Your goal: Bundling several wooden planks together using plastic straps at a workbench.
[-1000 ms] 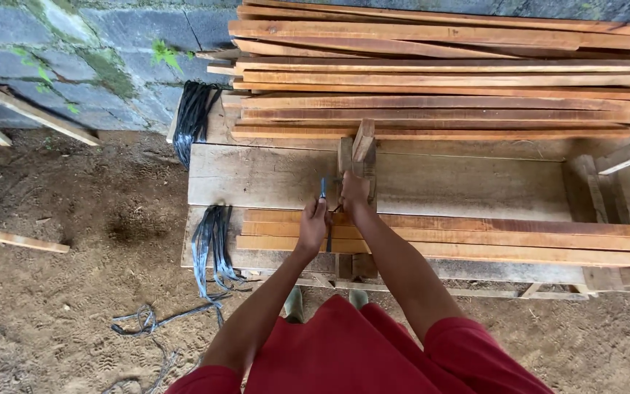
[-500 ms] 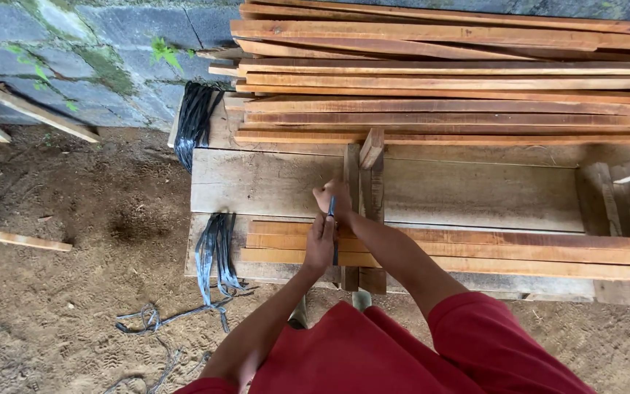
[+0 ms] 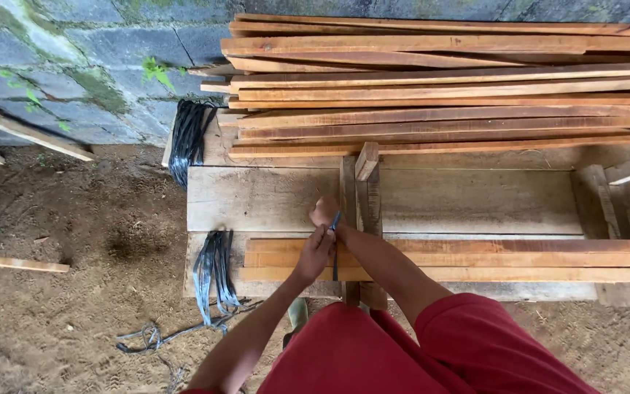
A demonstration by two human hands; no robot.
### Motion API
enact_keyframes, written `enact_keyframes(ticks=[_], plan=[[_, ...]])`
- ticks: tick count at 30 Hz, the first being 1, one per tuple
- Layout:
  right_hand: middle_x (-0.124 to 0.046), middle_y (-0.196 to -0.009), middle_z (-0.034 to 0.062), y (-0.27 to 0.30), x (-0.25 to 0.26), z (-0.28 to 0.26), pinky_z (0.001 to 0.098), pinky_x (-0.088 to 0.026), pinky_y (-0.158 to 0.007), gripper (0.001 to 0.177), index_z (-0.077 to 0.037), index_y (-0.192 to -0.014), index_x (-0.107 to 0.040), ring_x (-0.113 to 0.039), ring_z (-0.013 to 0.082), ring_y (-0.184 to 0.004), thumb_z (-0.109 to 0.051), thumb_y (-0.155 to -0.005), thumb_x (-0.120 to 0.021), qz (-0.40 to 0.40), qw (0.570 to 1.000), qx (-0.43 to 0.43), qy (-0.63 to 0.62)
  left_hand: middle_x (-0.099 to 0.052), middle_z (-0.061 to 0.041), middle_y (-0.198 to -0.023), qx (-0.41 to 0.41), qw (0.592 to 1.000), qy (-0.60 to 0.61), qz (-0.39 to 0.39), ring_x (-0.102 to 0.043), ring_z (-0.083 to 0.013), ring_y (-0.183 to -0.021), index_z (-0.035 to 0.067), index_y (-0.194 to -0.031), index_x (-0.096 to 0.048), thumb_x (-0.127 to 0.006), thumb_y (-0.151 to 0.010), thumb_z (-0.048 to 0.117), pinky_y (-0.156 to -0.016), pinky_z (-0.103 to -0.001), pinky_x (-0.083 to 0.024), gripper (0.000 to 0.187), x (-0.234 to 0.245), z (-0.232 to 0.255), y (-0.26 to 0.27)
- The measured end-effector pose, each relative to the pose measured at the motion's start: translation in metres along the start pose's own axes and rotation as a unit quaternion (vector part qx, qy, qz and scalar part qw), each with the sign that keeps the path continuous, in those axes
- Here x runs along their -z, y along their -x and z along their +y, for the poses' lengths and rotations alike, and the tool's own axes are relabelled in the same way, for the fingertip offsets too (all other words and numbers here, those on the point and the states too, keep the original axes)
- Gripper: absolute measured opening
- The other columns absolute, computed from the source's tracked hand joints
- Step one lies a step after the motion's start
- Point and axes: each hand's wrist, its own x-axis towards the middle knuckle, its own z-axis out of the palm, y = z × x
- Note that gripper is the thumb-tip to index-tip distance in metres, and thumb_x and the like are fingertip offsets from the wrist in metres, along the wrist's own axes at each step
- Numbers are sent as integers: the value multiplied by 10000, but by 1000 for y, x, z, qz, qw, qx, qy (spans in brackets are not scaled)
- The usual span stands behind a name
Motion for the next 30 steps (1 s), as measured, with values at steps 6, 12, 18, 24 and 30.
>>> enact_keyframes(ticks=[6, 12, 18, 24, 30], plan=[[-754, -854, 230, 19, 57, -3, 486, -626, -763, 323, 39, -851, -748, -762, 398, -902, -234, -805, -582, -37, 995, 2, -96, -467, -47, -616, -15, 998, -67, 15, -429, -136, -571, 116, -907, -552, -368, -1142, 330, -591, -331, -388, 367, -12, 14, 13], [-748, -872, 272, 30, 91, -8, 531, -618, -743, 374, 71, -857, -748, -752, 438, -916, -258, -814, -576, -58, 992, 40, -107, -415, 19, -618, -14, 998, -16, 59, -374, -84, -588, 130, -867, -536, -378, -1134, 264, -586, -293, -353, 338, -19, 41, 19], [-759, -928, 241, 32, 79, -15, 440, -638, -770, 333, 47, -933, -748, -763, 392, -961, -241, -828, -618, -64, 996, 35, -48, -379, 49, -628, 15, 998, 26, 60, -328, -54, -592, 169, -832, -501, -379, -1141, 281, -587, -274, -345, 350, -21, 46, 18], [-739, -942, 312, 0, 20, 11, 493, -632, -778, 368, 87, -924, -741, -743, 456, -965, -253, -872, -612, -81, 990, 84, -78, -396, 65, -637, 26, 998, 1, 65, -352, -55, -601, 172, -825, -487, -391, -1130, 263, -598, -267, -348, 332, -24, 56, 17], [-742, -847, 214, -12, 22, 14, 448, -641, -696, 370, 24, -869, -733, -767, 382, -890, -327, -866, -616, -74, 994, 28, -73, -508, -85, -704, 77, 994, -69, 25, -518, -215, -702, 120, -862, -529, -415, -1104, 408, -716, -413, -424, 393, -15, 31, 13]])
